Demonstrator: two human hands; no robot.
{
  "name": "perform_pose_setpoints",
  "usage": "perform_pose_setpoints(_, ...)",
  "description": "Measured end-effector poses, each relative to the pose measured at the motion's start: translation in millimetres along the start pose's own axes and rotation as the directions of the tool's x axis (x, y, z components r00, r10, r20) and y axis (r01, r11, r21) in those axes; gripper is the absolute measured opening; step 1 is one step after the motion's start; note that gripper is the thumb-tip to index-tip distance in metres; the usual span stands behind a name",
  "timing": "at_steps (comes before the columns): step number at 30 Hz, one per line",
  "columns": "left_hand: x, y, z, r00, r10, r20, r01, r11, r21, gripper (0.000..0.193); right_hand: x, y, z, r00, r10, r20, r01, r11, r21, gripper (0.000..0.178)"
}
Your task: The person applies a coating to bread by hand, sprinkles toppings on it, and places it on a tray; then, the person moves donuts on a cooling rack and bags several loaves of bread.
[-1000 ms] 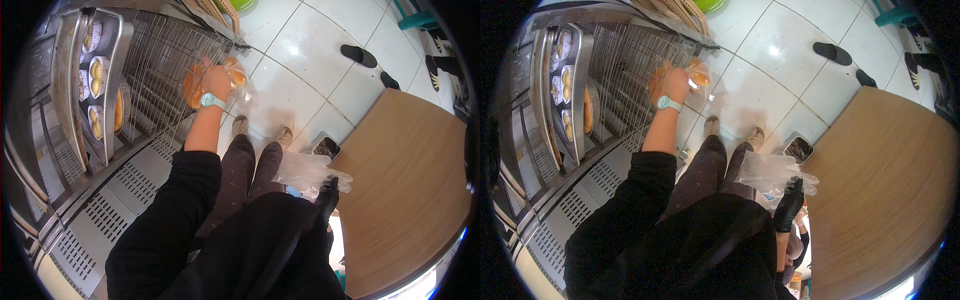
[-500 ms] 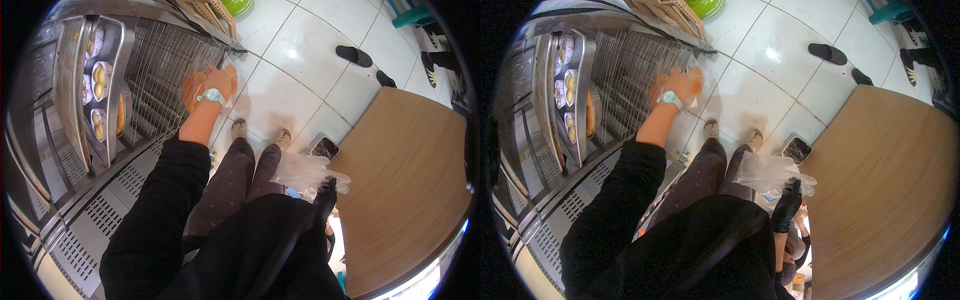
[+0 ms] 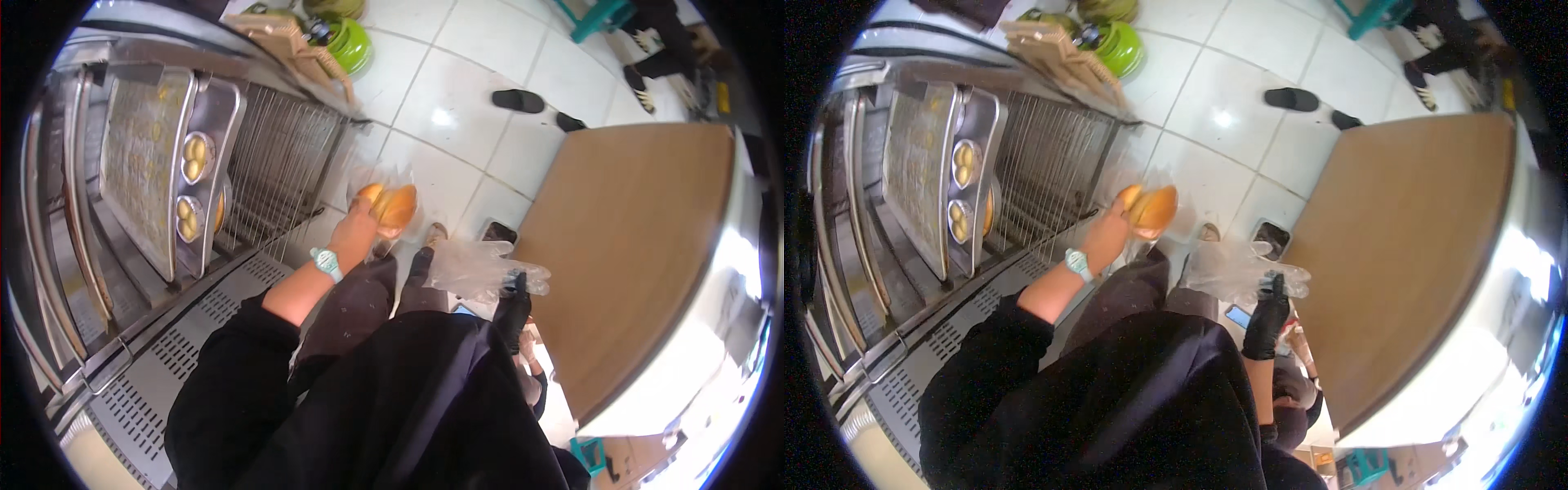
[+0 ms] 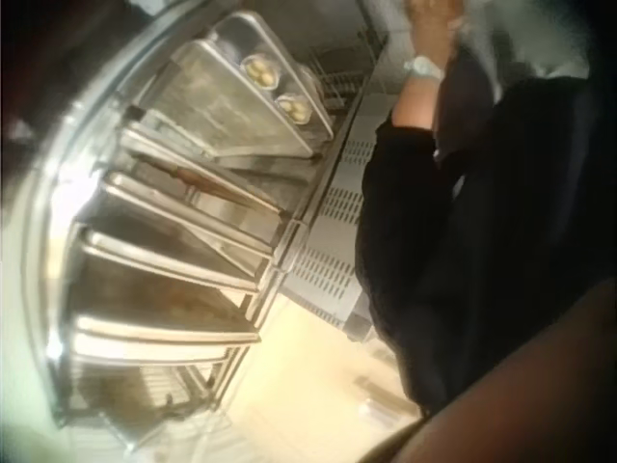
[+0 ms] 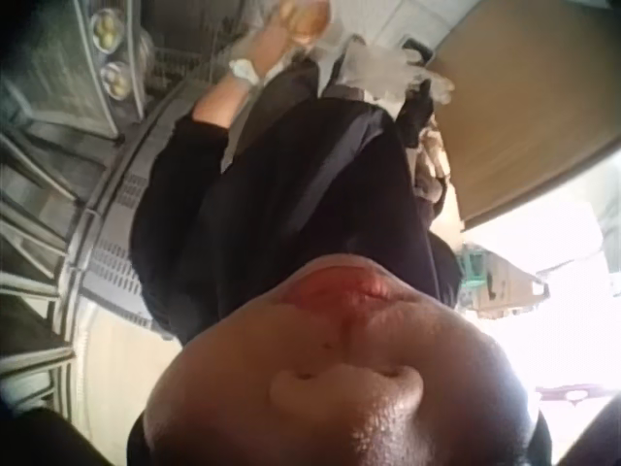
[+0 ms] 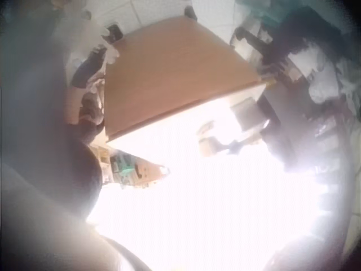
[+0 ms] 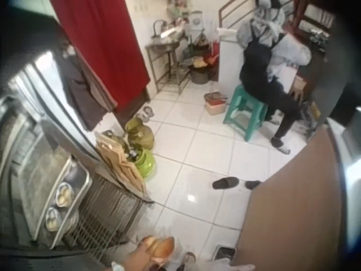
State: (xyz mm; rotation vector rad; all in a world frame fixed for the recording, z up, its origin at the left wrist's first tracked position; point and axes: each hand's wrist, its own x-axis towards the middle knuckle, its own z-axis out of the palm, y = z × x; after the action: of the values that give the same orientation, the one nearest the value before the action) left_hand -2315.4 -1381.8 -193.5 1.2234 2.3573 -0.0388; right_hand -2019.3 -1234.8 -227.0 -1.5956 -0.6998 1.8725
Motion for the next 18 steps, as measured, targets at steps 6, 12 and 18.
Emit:
perform_pose_setpoints(6, -23.6, 59.7, -83.9, 0.955, 0.296, 0.018, -0.284, 0.931, -0.231, 0.013, -56.6, -51.4, 15.8, 0.902, -0.429, 0.047, 0.409, 0.816, -0.409, 0.026)
perform_pose_setpoints(12, -26.7, 106.5, -150.8, 0.74, 0.667, 0.087, -0.658, 0.745, -0.115, 0.008, -136.5, -91.4, 24.1, 0.91, -0.381, -0.165, 0.357, 0.921, -0.157, 0.021)
perform_pose_setpoints(18, -30.0, 150.3, -200.7, 0.331, 0.941, 0.07, -0.919, 0.338, -0.203, 0.004, -213.1, -82.2, 23.1, 0.791, -0.427, -0.439, 0.459, 0.888, -0.036, 0.025)
